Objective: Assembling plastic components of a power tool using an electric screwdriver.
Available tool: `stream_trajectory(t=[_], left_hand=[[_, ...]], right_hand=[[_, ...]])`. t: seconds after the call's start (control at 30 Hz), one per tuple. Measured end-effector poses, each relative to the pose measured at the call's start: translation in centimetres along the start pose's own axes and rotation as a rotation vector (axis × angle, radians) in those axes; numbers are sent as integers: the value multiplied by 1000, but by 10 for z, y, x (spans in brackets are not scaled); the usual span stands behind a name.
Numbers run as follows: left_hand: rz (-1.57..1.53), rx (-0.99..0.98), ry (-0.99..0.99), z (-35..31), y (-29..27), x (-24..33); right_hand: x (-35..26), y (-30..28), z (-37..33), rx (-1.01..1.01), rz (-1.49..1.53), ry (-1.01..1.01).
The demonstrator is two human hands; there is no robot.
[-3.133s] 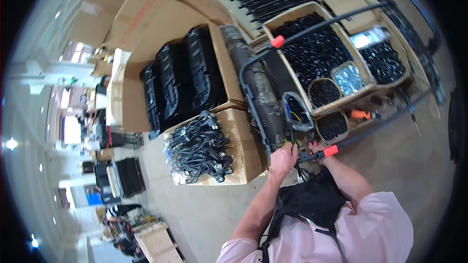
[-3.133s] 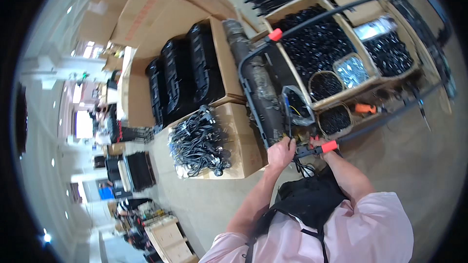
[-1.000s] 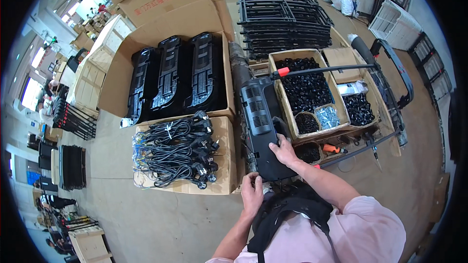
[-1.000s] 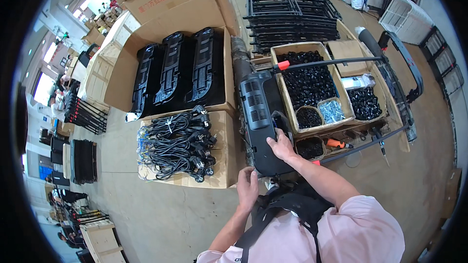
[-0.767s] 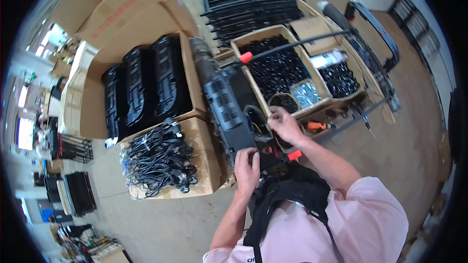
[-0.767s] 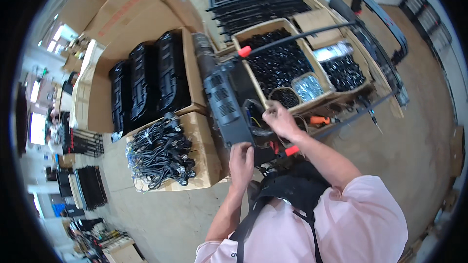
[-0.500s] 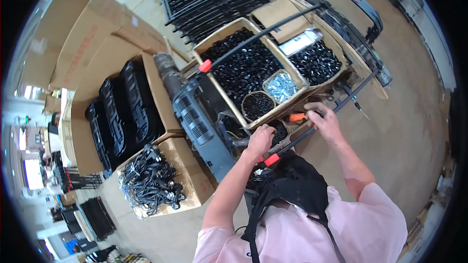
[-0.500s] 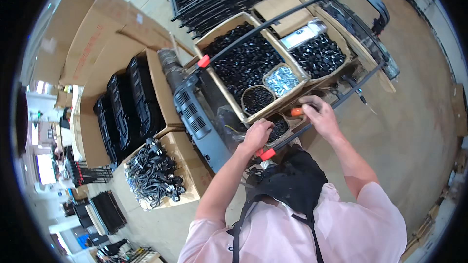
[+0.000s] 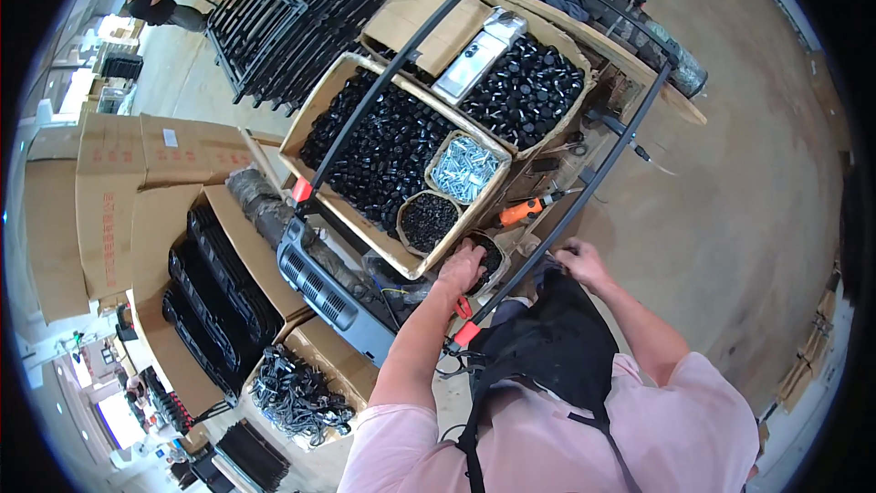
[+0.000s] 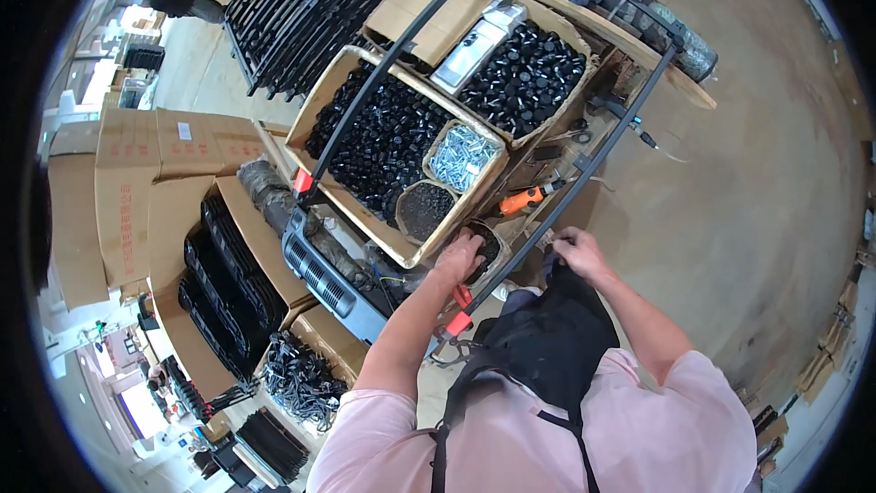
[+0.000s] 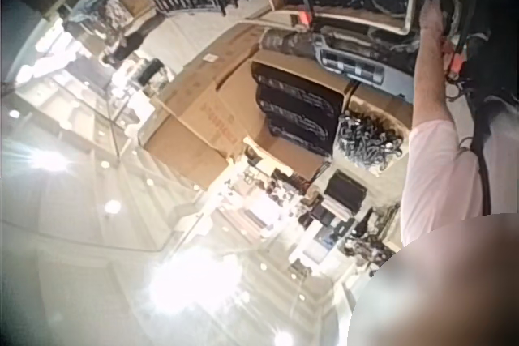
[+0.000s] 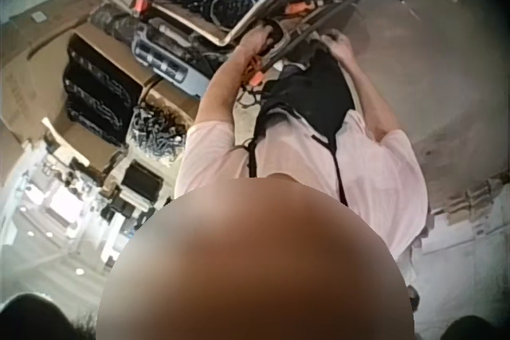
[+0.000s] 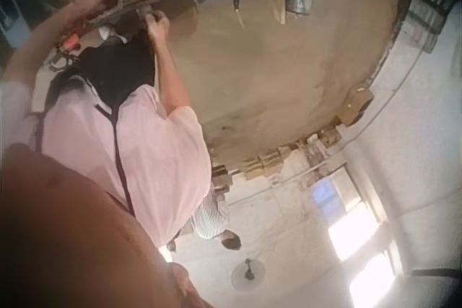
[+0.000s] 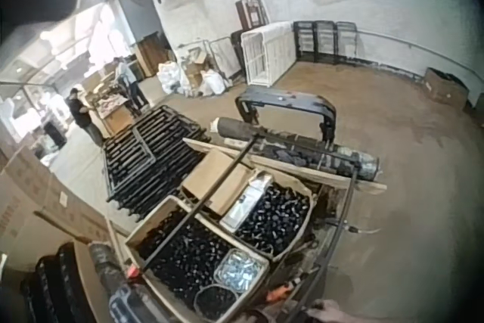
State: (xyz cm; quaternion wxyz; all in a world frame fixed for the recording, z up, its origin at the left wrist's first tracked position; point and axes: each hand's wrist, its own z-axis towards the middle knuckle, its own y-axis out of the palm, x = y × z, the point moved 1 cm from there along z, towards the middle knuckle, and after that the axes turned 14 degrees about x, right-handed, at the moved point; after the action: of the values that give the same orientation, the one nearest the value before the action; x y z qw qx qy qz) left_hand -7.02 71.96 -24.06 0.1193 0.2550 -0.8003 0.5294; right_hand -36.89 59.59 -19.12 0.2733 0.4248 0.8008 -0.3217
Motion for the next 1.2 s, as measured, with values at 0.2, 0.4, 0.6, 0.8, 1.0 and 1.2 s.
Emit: stream_trajectory(t=[0.2, 0.4, 0.6, 0.8, 1.0, 1.2], left_hand=[[79, 24, -99, 11, 6, 9], [-367, 76, -246, 18, 11, -14], [-621, 91, -586, 16, 15, -25], [-1239, -97, -781, 10, -8, -7], [-1337, -177, -651, 8, -10, -1], [-1443, -126, -653, -12, -33, 8]], right_hand=[[46, 101, 82, -77, 345, 270], [27, 153, 115, 117, 600, 462], [-9, 170, 121, 341, 416, 592], [-3, 137, 122, 256, 740, 310], [-5, 62, 130, -162, 917, 526], [-2, 36, 55, -24, 1015, 330]])
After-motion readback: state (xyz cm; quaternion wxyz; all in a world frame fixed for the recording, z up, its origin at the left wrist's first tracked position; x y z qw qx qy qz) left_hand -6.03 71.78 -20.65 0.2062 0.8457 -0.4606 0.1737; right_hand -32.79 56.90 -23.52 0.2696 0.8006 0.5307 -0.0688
